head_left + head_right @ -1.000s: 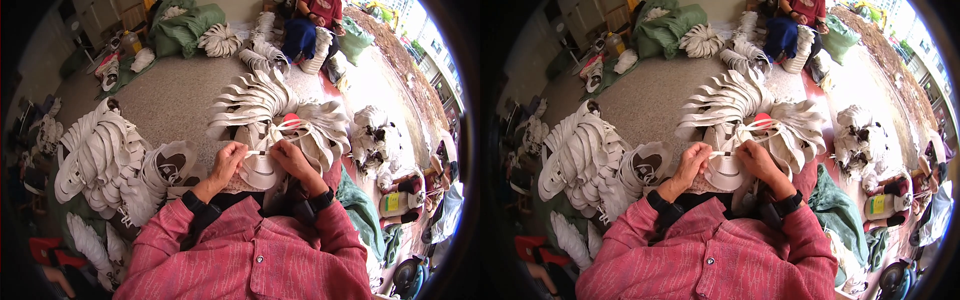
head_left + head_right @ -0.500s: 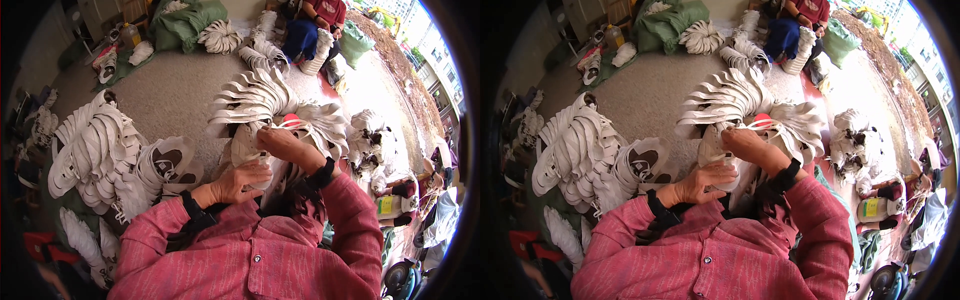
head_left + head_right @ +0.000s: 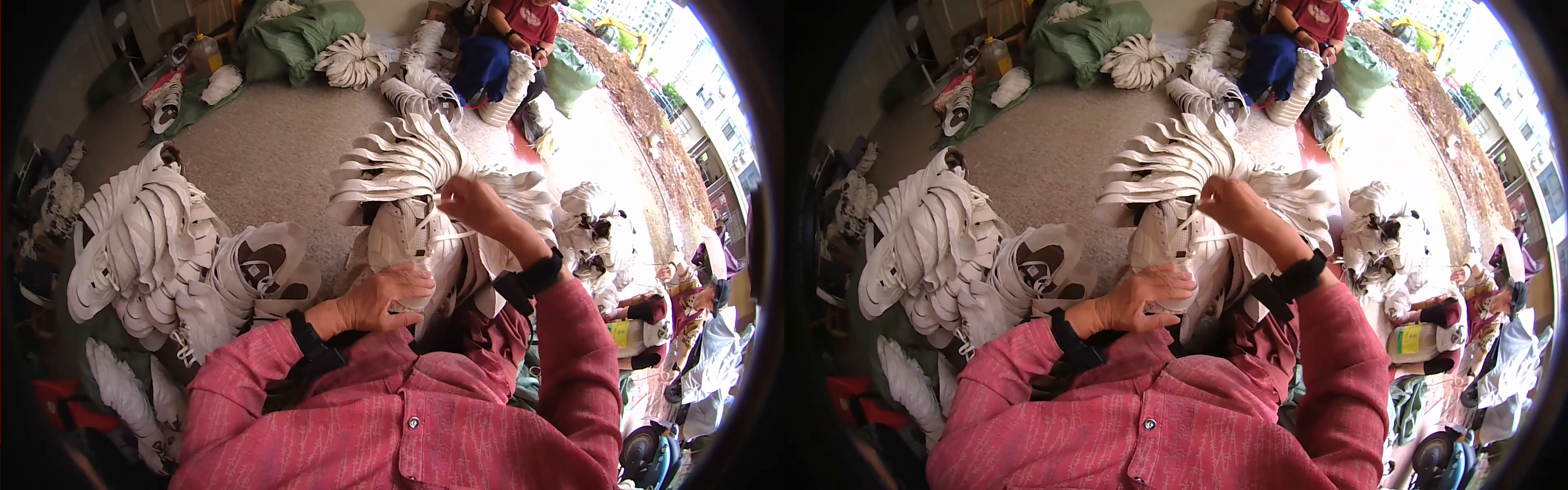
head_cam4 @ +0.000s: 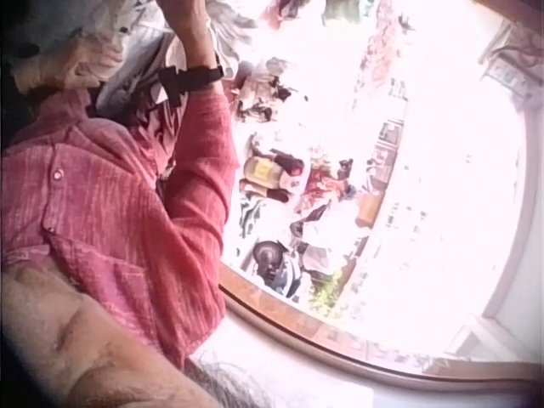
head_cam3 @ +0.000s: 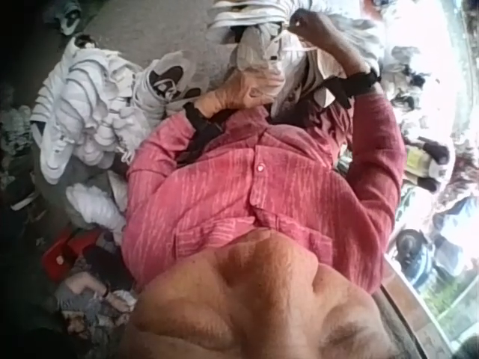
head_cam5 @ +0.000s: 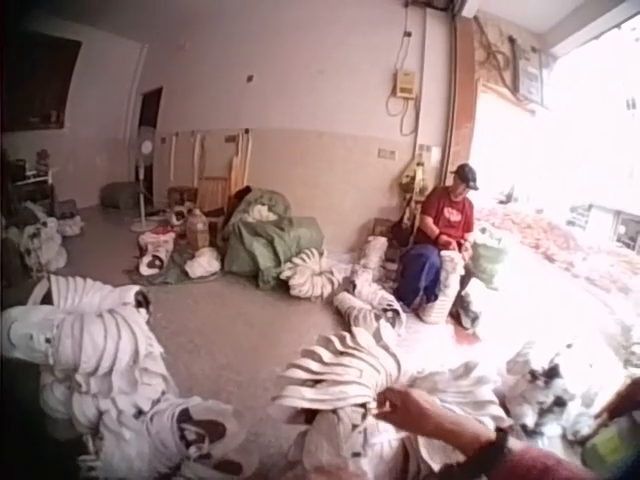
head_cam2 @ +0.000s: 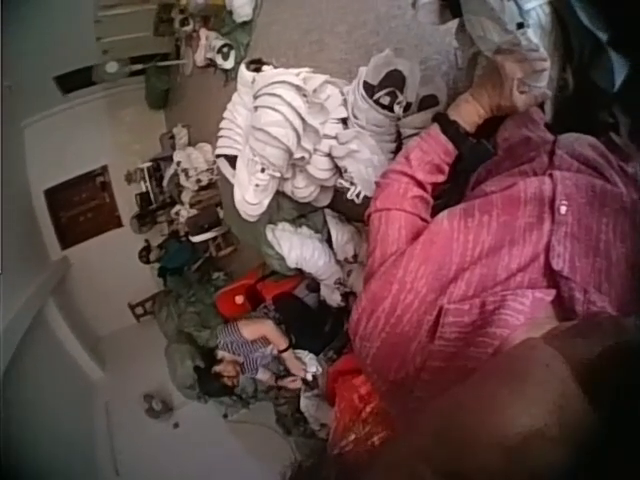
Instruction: The recorder is lacing white shoe uppers by threading long white laces through eyelets.
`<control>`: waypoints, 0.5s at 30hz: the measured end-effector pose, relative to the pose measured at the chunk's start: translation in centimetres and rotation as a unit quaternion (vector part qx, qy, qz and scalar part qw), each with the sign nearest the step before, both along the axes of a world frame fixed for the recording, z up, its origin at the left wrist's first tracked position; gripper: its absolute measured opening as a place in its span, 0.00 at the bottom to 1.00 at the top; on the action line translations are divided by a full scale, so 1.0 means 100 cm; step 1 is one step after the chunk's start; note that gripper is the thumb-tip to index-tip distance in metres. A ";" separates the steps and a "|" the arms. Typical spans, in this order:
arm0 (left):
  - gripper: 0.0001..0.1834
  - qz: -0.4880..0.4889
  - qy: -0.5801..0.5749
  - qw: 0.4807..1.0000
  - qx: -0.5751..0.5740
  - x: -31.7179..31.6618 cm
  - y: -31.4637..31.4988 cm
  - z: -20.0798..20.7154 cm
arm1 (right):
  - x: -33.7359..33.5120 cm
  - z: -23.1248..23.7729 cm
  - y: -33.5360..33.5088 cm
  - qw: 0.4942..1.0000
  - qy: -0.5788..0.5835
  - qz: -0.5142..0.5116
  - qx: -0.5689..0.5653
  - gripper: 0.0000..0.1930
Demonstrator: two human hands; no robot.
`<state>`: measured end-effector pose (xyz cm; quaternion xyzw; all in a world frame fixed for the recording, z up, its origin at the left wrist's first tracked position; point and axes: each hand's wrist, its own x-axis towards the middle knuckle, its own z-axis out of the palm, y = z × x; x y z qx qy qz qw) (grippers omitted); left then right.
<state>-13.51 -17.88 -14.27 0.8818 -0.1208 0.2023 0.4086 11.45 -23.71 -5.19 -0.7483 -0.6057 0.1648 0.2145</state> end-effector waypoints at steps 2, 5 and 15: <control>0.22 0.006 -0.031 0.999 0.010 0.003 0.000 -0.001 | -0.005 0.002 -0.013 0.999 0.013 0.040 -0.027 0.14; 0.19 -0.017 -0.032 0.999 0.004 0.012 0.001 0.000 | -0.014 0.011 -0.022 0.997 -0.004 0.066 -0.049 0.13; 0.17 0.156 -0.038 0.930 -0.331 0.021 0.011 0.049 | -0.034 0.058 -0.032 0.840 0.535 -0.005 0.090 0.26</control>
